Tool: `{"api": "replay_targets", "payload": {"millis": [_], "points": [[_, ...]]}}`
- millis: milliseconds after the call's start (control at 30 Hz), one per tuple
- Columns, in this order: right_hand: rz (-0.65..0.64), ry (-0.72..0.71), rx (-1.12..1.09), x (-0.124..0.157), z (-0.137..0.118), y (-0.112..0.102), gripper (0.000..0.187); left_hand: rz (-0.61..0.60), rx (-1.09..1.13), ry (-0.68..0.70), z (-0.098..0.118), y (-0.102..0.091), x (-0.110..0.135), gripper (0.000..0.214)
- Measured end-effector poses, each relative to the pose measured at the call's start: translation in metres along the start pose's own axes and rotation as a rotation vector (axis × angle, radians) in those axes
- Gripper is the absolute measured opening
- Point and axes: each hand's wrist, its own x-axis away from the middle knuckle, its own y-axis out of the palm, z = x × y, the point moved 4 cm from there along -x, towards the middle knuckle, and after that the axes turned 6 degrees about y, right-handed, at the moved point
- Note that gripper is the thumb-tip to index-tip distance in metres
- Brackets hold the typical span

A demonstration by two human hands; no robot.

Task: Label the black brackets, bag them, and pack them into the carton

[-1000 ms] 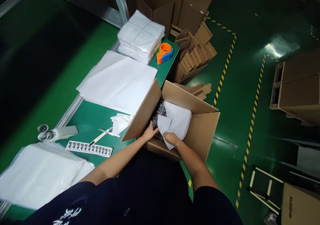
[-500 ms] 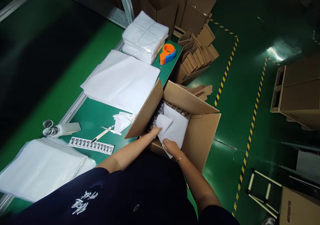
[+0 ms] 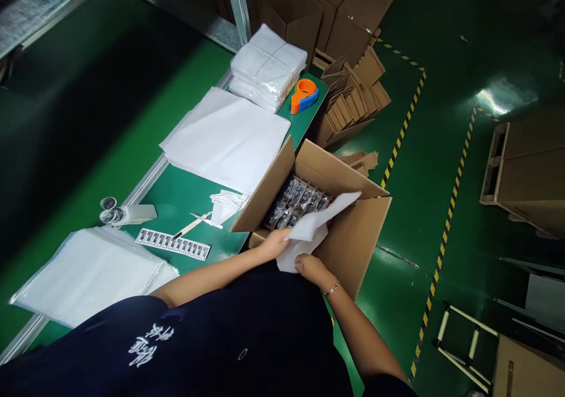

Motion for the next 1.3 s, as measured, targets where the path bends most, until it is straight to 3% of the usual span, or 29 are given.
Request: {"api": "replay_targets", "payload": {"millis": [100,167,267,367,533,633,767,867,933,1033,1133,1233,1300], "points": [[-0.041,-0.070,-0.028,0.029,-0.004,-0.021,0.019,0.271,-0.056,-0.052,-0.005,-0.048,0.025,0.031],[0.011,-0.105,-0.121,0.044,0.002,-0.052,0.027,0.480,-0.082,-0.102,-0.008,-0.068,0.055,0.033],[0.227,-0.085,-0.325,0.050,0.014,-0.112,0.034,0.722,-0.108,-0.167,-0.010,-0.072,0.104,0.039],[0.427,-0.145,-0.279,0.048,0.008,-0.161,0.030,0.884,-0.171,-0.206,-0.003,-0.067,0.139,0.045],[0.422,-0.359,-0.124,0.073,-0.004,-0.189,0.024,1.071,-0.324,-0.237,0.019,-0.070,0.168,0.042],[0.504,-0.351,-0.184,0.101,0.031,-0.193,0.023,1.197,-0.405,-0.243,0.031,-0.063,0.186,0.042],[0.695,-0.220,-0.525,0.130,0.120,-0.189,0.027,1.349,-0.493,-0.299,0.041,-0.039,0.214,0.038],[0.814,-0.086,-0.772,0.137,0.180,-0.176,0.033,1.323,-0.538,-0.324,0.048,-0.025,0.218,0.040],[0.831,-0.011,-0.847,0.134,0.203,-0.165,0.036,1.270,-0.553,-0.314,0.051,-0.022,0.209,0.042],[0.757,0.021,-0.848,0.122,0.215,-0.149,0.040,1.212,-0.556,-0.285,0.055,-0.025,0.189,0.042],[0.628,0.014,-0.788,0.106,0.223,-0.134,0.040,1.227,-0.551,-0.232,0.056,-0.021,0.175,0.038],[0.468,0.016,-0.692,0.089,0.243,-0.116,0.039,1.345,-0.508,-0.239,0.052,-0.001,0.184,0.037],[0.342,0.025,-0.606,0.078,0.263,-0.101,0.038,1.453,-0.490,-0.286,0.047,0.025,0.203,0.037]]}}
